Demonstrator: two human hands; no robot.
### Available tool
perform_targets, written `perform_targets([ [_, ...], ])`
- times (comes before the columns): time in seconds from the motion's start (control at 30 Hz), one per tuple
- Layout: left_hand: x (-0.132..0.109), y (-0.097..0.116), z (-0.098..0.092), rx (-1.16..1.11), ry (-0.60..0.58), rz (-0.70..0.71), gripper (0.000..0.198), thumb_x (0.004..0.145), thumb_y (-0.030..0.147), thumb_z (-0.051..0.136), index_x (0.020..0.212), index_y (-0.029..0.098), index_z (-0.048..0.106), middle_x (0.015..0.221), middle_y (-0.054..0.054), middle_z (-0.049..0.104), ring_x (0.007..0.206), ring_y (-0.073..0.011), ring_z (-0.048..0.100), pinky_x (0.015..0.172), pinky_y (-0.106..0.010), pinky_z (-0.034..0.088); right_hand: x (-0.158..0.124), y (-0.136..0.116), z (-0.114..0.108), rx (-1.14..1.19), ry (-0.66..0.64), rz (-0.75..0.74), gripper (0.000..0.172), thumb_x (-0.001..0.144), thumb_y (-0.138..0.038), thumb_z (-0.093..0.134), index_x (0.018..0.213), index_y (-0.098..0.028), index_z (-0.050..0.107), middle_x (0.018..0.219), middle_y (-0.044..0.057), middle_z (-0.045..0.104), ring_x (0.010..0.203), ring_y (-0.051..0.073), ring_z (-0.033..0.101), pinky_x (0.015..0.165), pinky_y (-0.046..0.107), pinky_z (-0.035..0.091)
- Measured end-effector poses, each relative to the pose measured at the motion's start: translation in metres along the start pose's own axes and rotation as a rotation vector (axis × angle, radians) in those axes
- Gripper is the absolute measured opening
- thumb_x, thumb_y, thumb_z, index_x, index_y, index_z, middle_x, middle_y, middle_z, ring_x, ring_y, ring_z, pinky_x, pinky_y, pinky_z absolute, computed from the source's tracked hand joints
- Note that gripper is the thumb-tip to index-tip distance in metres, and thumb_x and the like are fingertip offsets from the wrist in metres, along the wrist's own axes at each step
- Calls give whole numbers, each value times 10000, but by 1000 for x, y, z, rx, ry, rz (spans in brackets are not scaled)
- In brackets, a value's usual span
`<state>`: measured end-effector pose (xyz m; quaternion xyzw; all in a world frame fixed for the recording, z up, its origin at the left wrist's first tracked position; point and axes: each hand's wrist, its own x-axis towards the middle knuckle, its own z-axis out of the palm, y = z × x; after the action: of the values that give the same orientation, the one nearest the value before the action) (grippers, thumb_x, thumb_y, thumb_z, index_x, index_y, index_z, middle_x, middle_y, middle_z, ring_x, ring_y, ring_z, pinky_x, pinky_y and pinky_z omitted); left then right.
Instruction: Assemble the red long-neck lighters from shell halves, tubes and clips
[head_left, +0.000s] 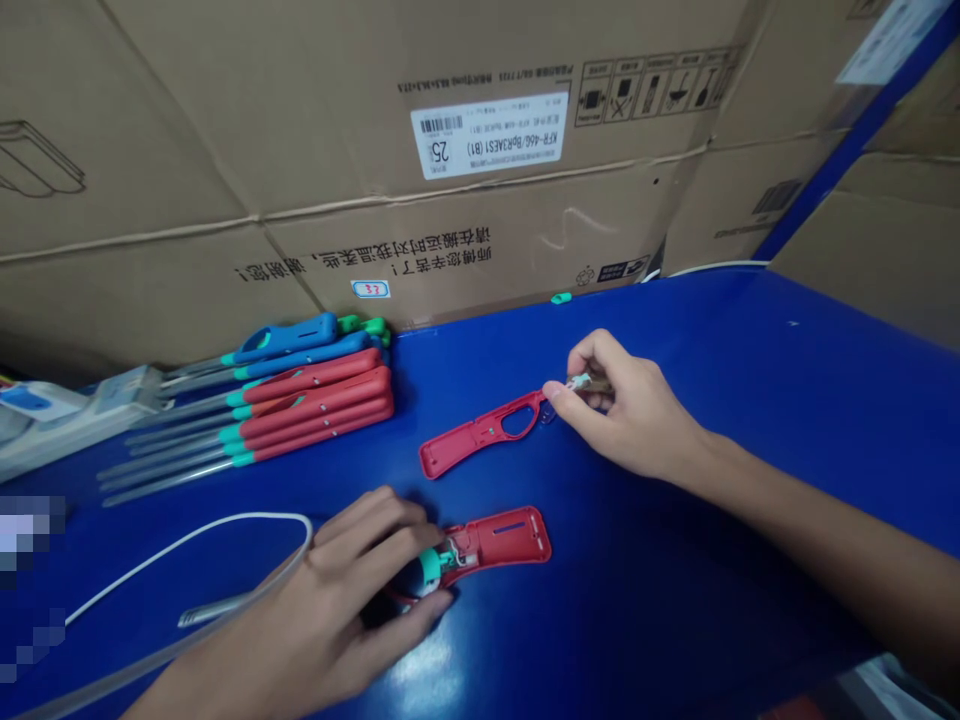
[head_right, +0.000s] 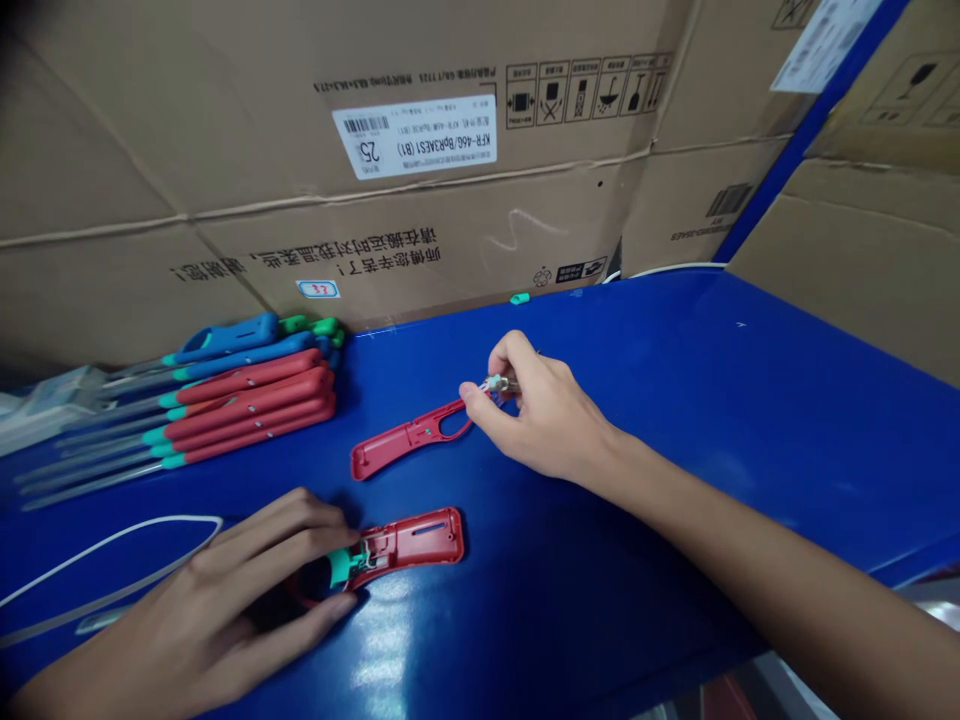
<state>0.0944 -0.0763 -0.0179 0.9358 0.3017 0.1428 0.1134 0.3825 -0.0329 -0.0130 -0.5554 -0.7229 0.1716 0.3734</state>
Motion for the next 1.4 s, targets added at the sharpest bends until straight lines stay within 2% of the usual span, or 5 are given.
perform_targets([
  [0.13,1,-1,1,0,13,3,233,858,266,598,1080,198,619,961,-60,662,916,-195,641,752,-275,568,0,0,-1,88,-73,-34,213,881,-381,544,805,-220,428,566,-73,406,467,81,334,456,235,280],
  [0.27,1,-1,1,6,10,11,234,862,262,595,1087,197,609,975,-64,655,925,-200,640,743,-284,571,1,3,-1,91,-77,35,191,887,-388,535,842,-226,445,564,-71,423,475,93,357,462,234,284],
  [0.5,0,-1,1,19,13,15,242,863,264,600,1097,207,601,976,-57,673,961,-207,644,769,-279,569,7,4,-2,-167,-91,247,238,873,-434,501,772,-233,426,535,-47,460,483,131,389,481,263,258],
  [0.7,1,-1,1,19,28,24,233,860,269,602,1083,203,610,970,-58,684,969,-211,647,770,-278,576,9,2,-1,-277,-118,243,302,884,-507,459,759,-233,425,561,-24,493,491,146,427,490,275,230],
  [1.4,1,-1,1,34,27,48,233,877,264,587,1102,202,581,1001,-61,678,1000,-213,636,773,-286,571,8,1,-2,-342,-89,245,215,865,-409,453,757,-232,396,556,-23,501,486,140,410,510,276,202],
])
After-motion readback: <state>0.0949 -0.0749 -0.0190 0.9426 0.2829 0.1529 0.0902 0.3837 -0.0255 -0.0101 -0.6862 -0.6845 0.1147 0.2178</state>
